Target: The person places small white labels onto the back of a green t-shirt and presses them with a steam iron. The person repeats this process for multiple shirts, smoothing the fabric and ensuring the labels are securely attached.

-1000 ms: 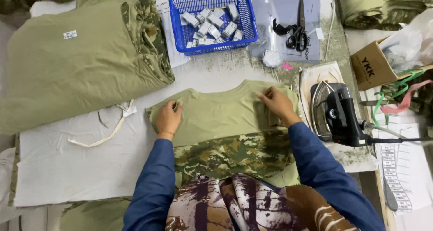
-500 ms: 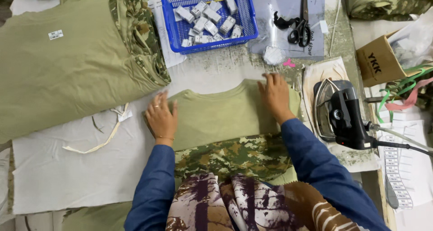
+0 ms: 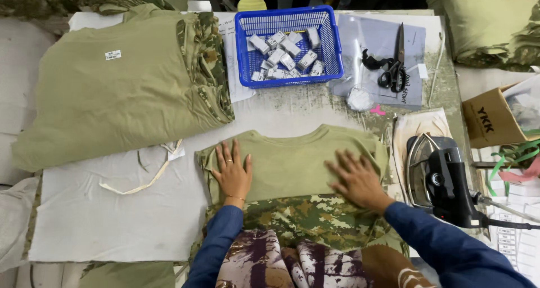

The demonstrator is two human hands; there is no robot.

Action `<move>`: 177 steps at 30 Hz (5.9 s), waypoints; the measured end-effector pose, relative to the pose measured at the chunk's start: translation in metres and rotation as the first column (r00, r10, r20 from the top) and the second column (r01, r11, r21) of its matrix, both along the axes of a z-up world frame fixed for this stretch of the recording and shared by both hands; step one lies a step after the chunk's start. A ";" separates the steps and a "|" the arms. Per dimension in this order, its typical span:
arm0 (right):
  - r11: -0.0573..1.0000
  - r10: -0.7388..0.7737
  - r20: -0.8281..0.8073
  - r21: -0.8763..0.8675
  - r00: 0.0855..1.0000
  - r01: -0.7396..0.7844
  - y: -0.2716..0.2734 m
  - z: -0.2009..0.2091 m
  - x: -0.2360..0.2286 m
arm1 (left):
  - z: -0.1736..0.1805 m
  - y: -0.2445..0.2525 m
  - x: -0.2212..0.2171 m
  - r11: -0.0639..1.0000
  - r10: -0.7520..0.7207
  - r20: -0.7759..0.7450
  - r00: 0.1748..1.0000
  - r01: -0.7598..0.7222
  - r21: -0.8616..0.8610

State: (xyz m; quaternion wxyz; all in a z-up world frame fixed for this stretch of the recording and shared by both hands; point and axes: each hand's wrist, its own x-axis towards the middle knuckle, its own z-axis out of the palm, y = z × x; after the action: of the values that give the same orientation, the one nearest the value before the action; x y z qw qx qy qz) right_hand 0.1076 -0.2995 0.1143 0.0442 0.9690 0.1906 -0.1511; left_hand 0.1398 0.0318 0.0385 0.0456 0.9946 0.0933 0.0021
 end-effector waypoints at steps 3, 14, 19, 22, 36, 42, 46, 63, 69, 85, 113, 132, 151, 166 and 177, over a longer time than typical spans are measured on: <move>0.886 -0.463 0.238 0.085 0.854 0.457 -0.032 -0.027 0.041 | 0.002 0.002 0.001 1.000 -0.018 -0.002 1.000 0.017 -0.016; 0.907 -0.377 0.416 -0.015 0.827 0.421 -0.108 -0.110 0.209 | 0.009 0.041 0.013 0.997 0.011 -0.020 1.000 -0.012 -0.076; 0.923 -0.311 0.553 -0.019 0.773 0.385 -0.123 -0.126 0.222 | -0.004 0.043 0.013 0.991 0.067 0.016 0.998 -0.065 -0.114; 0.900 -0.433 0.489 0.196 0.757 0.389 -0.106 -0.098 0.207 | -0.010 0.043 0.015 0.994 0.078 0.023 0.997 -0.076 -0.078; 0.879 -0.458 0.494 0.375 0.739 0.294 -0.078 -0.081 0.179 | 0.040 0.004 -0.028 0.984 0.030 -0.030 0.999 -0.035 -0.177; -0.530 -0.187 -0.681 0.677 0.708 0.511 0.066 0.038 0.065 | 0.114 -0.066 -0.026 0.353 -0.209 0.068 0.976 0.140 -0.925; -0.642 0.017 -0.711 0.532 0.703 0.553 0.101 0.081 0.028 | 0.136 -0.091 -0.015 0.087 -0.061 0.206 0.977 0.211 -0.974; 0.182 -0.431 -0.524 0.747 0.734 0.640 0.080 -0.023 -0.037 | 0.017 -0.073 -0.057 0.421 -0.200 -0.301 0.932 -0.196 -0.886; 0.048 -0.209 -0.676 0.715 0.707 0.697 0.072 -0.067 -0.029 | 0.103 -0.074 -0.051 0.646 -0.556 -0.092 0.826 0.359 -0.673; 0.609 -0.543 -0.275 0.521 0.793 0.598 0.079 -0.029 0.039 | 0.019 -0.056 -0.009 0.912 -0.099 -0.045 0.994 0.072 -0.404; 0.730 -0.670 0.202 0.357 0.715 0.583 -0.010 0.020 0.020 | 0.007 -0.045 -0.014 0.927 -0.055 -0.032 0.998 0.039 -0.374; 0.966 -0.154 -0.246 0.168 0.957 0.198 0.087 0.118 0.034 | 0.007 0.024 -0.017 0.870 0.182 0.182 0.966 -0.072 -0.487; 0.442 -0.877 -0.119 0.184 0.466 0.878 -0.156 0.062 0.028 | -0.020 0.029 -0.011 0.937 0.202 0.242 0.949 -0.116 -0.328; 0.843 0.048 -0.408 0.506 0.912 0.182 0.076 0.007 -0.104 | 0.034 -0.021 -0.111 0.800 -0.333 0.371 0.867 0.468 -0.376; 0.932 0.181 0.028 0.316 0.983 -0.180 0.079 -0.031 -0.105 | -0.010 -0.029 -0.135 0.705 -0.697 -0.158 0.700 0.629 -0.327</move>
State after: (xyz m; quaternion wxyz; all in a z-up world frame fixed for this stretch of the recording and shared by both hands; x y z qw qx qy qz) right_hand 0.0026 -0.2208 0.0836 -0.0984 0.9417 0.3006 -0.1148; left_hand 0.0047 0.0031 0.0287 0.1541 0.9368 -0.2693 -0.1616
